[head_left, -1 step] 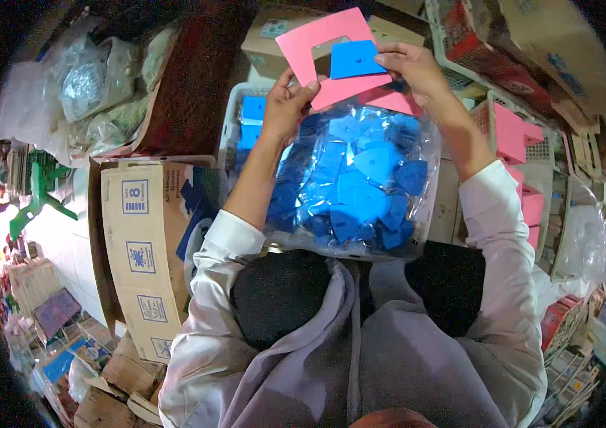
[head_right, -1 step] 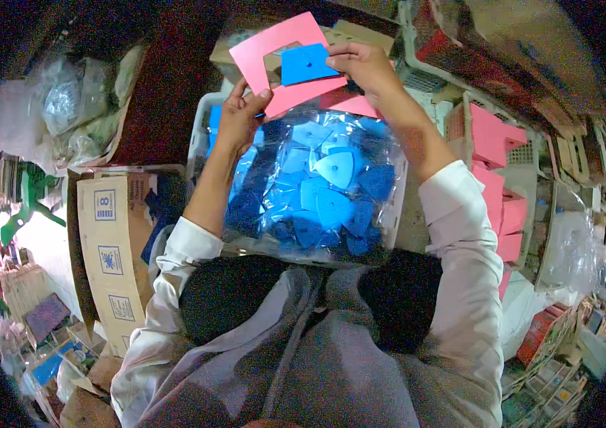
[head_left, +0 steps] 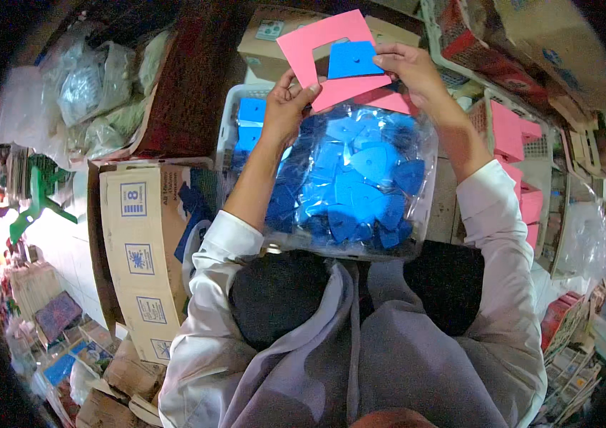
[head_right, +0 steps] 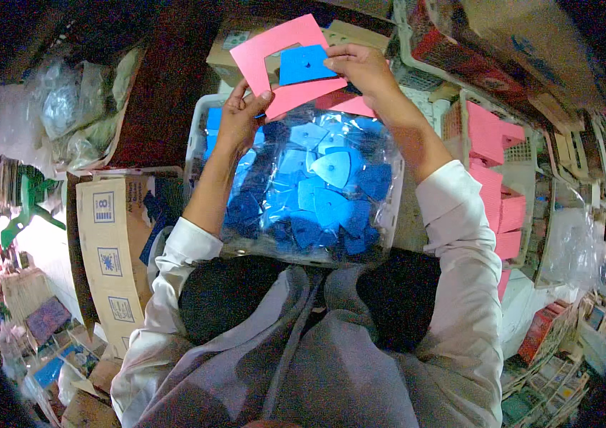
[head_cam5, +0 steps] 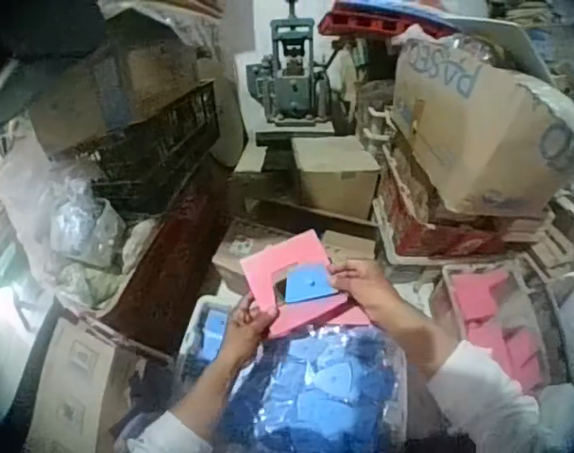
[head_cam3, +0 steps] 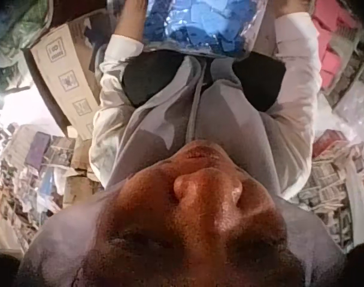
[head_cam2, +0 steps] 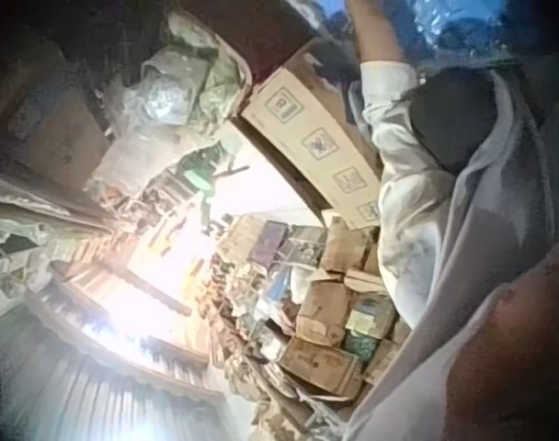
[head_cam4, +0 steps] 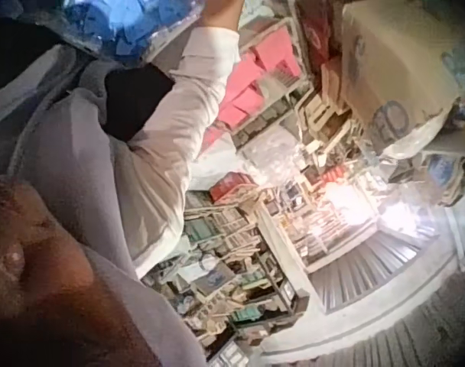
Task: Assembling blue foam geometric shapes into corresponding pink foam frames.
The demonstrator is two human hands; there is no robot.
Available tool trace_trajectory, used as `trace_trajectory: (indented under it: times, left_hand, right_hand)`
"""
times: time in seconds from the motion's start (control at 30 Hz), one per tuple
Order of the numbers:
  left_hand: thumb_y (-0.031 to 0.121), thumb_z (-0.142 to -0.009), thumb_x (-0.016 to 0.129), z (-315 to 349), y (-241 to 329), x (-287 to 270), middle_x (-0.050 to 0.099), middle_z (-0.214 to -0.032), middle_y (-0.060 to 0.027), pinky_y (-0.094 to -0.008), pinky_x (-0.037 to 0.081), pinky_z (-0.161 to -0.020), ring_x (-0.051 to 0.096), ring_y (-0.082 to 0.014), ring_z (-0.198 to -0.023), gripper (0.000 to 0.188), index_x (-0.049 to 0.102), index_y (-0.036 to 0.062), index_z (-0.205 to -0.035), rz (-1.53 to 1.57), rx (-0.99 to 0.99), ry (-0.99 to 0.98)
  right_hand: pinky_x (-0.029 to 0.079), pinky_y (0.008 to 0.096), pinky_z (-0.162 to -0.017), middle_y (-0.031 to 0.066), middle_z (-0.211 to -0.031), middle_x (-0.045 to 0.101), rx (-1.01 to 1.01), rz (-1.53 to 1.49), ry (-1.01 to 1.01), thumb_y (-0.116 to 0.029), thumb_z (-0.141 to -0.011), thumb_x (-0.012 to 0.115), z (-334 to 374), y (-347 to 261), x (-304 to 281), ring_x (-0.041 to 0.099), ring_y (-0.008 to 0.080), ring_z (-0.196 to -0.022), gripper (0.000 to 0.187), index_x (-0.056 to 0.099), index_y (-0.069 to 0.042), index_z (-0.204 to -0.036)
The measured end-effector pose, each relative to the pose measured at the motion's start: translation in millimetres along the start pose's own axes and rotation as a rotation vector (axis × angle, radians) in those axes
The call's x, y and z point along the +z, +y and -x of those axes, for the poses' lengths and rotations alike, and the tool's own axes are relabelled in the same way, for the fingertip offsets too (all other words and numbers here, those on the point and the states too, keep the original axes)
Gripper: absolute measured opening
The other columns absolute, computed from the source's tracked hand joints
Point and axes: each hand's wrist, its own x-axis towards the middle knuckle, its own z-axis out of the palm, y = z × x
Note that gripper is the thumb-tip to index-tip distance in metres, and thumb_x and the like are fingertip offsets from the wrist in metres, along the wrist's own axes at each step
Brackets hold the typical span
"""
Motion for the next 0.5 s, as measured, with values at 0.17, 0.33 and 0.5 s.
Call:
trace_trajectory:
  times: [0.17,0.33,0.5]
  left_hand:
    - [0.004,-0.077,0.061,0.3,-10.2,22.3,0.063,-0.092,-0.0092,-0.0226,0.049,-0.058,0.060,-0.0118,-0.076,0.040,0.045,0.0041,-0.113,-0.112,-0.015,-0.035]
    - [0.004,-0.076,0.062,0.1,-27.2,44.1,0.063,-0.087,-0.0083,-0.0190,0.042,-0.052,0.058,-0.0083,-0.070,0.036,0.048,0.0020,-0.109,-0.083,-0.010,-0.078]
    - [0.004,-0.076,0.063,7.5,-32.8,64.7,0.062,-0.080,-0.0057,-0.0174,0.038,-0.052,0.054,-0.0057,-0.065,0.032,0.050,0.0002,-0.105,-0.207,0.024,-0.118]
  right_hand:
    - [0.039,0.0177,-0.057,0.0033,-0.079,0.060,-0.054,-0.105,0.090,-0.002,-0.075,0.061,16.1,0.7,-7.6,0.051,0.0061,-0.065,0.019,0.059,0.001,-0.094]
    - [0.041,0.0195,-0.059,0.0041,-0.082,0.060,-0.070,0.286,0.126,-0.009,-0.071,0.066,37.4,-3.4,-26.3,0.053,0.0097,-0.066,0.023,0.061,-0.001,-0.092]
    - [0.044,0.0272,-0.067,0.0059,-0.086,0.058,-0.367,0.839,0.443,-0.015,-0.068,0.070,70.9,4.2,-41.0,0.054,0.0149,-0.079,0.039,0.056,0.000,-0.101]
